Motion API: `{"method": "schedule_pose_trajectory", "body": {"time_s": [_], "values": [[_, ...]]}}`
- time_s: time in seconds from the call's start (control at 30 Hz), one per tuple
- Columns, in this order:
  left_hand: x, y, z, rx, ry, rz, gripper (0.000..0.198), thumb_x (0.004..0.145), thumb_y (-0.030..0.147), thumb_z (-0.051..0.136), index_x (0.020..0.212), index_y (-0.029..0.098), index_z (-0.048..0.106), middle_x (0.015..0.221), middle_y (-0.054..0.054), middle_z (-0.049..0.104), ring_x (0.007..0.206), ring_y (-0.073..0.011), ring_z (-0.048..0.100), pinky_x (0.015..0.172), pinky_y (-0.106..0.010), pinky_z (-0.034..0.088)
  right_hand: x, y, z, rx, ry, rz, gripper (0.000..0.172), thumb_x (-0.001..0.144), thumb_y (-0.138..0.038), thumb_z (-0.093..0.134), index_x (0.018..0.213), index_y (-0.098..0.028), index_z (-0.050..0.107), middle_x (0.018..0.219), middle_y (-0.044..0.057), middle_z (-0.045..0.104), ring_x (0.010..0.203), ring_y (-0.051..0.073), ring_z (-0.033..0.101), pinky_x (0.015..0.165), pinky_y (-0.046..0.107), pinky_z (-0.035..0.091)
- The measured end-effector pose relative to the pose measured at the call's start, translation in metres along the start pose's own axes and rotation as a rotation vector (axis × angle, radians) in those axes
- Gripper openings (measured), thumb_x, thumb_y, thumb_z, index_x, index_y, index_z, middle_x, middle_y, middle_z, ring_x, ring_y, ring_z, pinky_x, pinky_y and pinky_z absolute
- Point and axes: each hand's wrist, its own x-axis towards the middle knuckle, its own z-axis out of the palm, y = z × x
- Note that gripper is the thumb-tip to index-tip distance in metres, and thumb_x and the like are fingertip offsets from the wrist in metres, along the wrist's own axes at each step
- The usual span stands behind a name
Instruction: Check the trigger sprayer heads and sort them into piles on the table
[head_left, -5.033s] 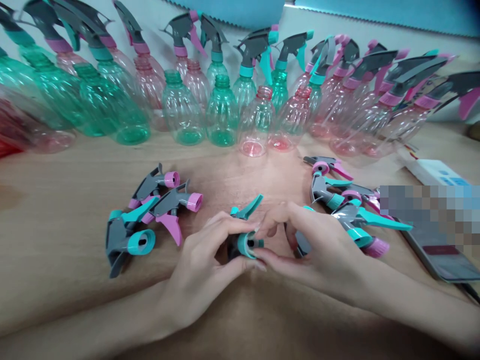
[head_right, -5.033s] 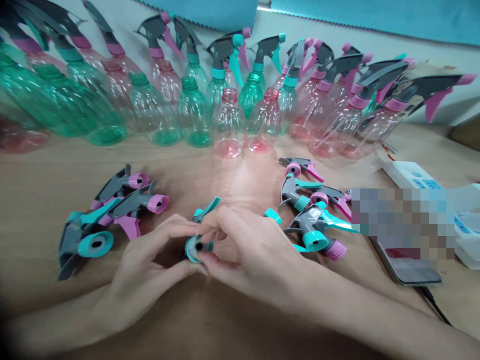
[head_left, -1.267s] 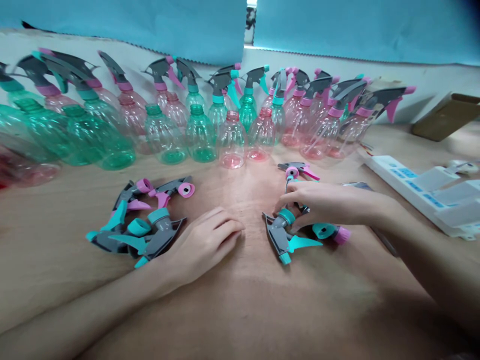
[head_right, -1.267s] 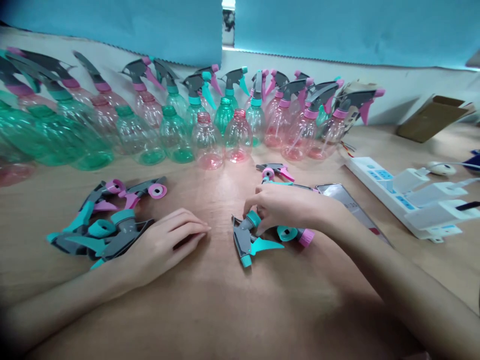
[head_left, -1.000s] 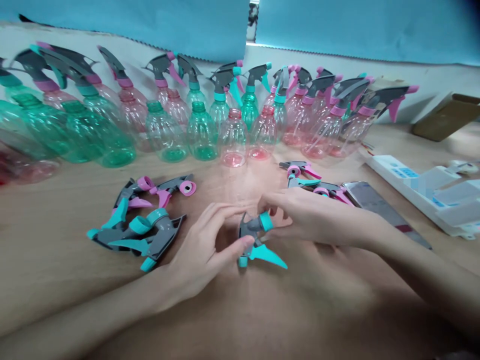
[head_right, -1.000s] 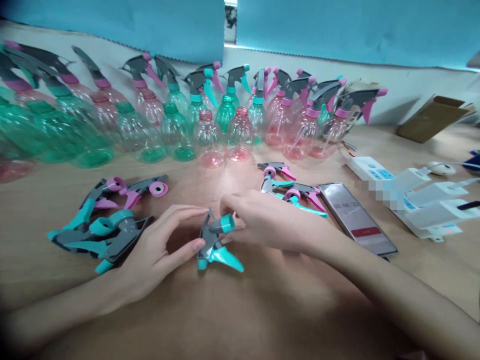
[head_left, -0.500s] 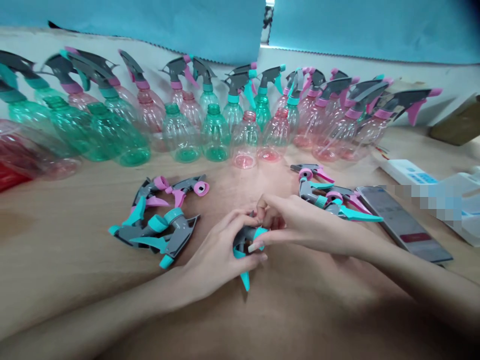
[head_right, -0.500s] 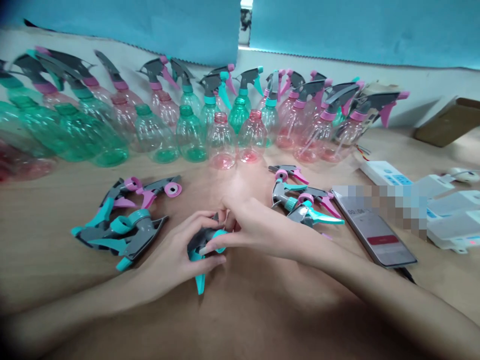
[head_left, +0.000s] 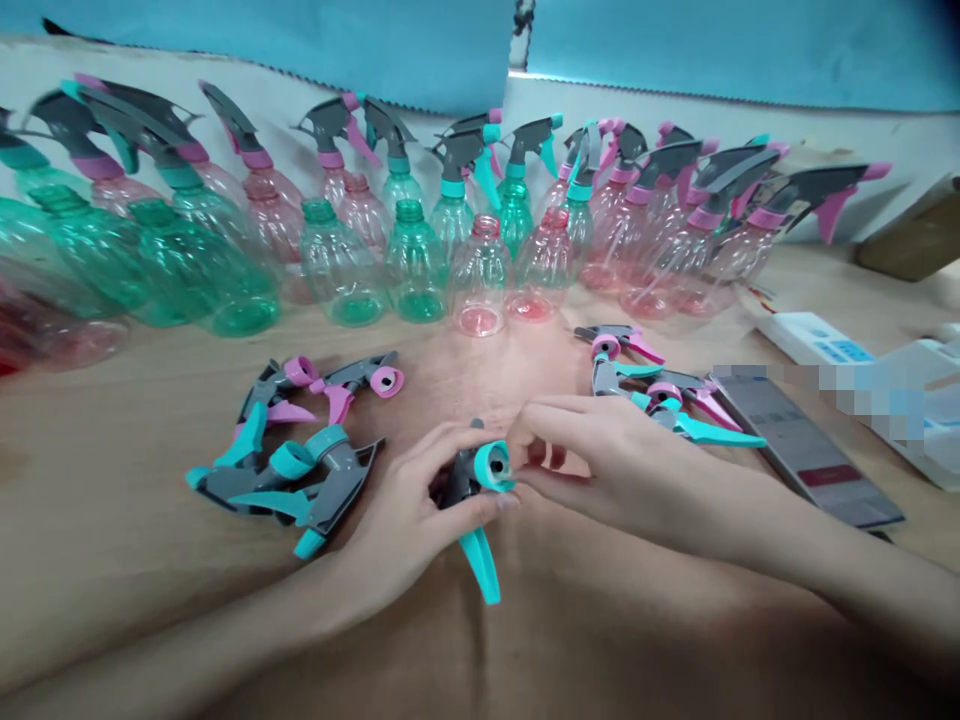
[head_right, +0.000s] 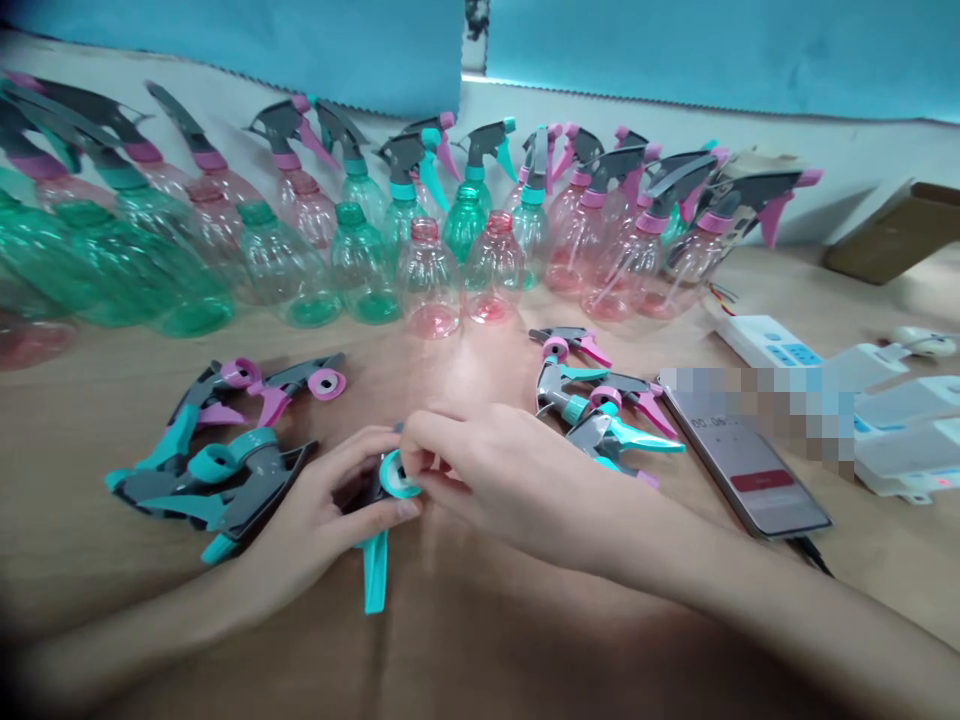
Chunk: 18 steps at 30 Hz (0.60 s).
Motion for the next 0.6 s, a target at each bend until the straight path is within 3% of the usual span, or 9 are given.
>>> {"method": "schedule_pose_trajectory", "body": {"time_s": [0.2, 0.37, 0.6], "values": [[0.003, 0.006, 0.002, -0.049, -0.009, -0.016, 0.034, 0.071, 0.025, 0.077, 0.104, 0.025, 0.068, 0.110, -0.003, 0.061, 0.102, -0.0227, 0.055, 0.091, -0.035, 0.041, 0.002, 0.001, -0.004, 0.116, -0.101, -0.002, 0.010, 0.080, -0.017, 0.064, 0.082, -0.019, 0.055, 0.071, -0.007, 0.058, 0.058, 0.005, 0.047, 0.052, 0.017, 0.033], [0.004, 0.008, 0.004, -0.104, 0.017, -0.052, 0.029, 0.066, 0.020, 0.079, 0.093, 0.022, 0.071, 0.104, -0.003, 0.061, 0.098, -0.0229, 0.056, 0.086, -0.034, 0.042, 0.004, 0.002, 0.002, 0.243, -0.034, 0.057, 0.018, 0.077, -0.015, 0.066, 0.075, -0.019, 0.049, 0.066, -0.008, 0.054, 0.056, 0.005, 0.046, 0.050, 0.016, 0.035], [0.001, 0.004, 0.004, -0.077, 0.087, -0.073, 0.030, 0.072, 0.021, 0.074, 0.102, 0.025, 0.068, 0.091, 0.001, 0.060, 0.082, -0.0172, 0.054, 0.070, -0.027, 0.039, 0.005, -0.001, 0.017, 0.525, 0.028, 0.212, 0.021, 0.077, -0.012, 0.060, 0.077, -0.021, 0.041, 0.073, -0.006, 0.050, 0.057, 0.005, 0.049, 0.048, 0.018, 0.037]]}}
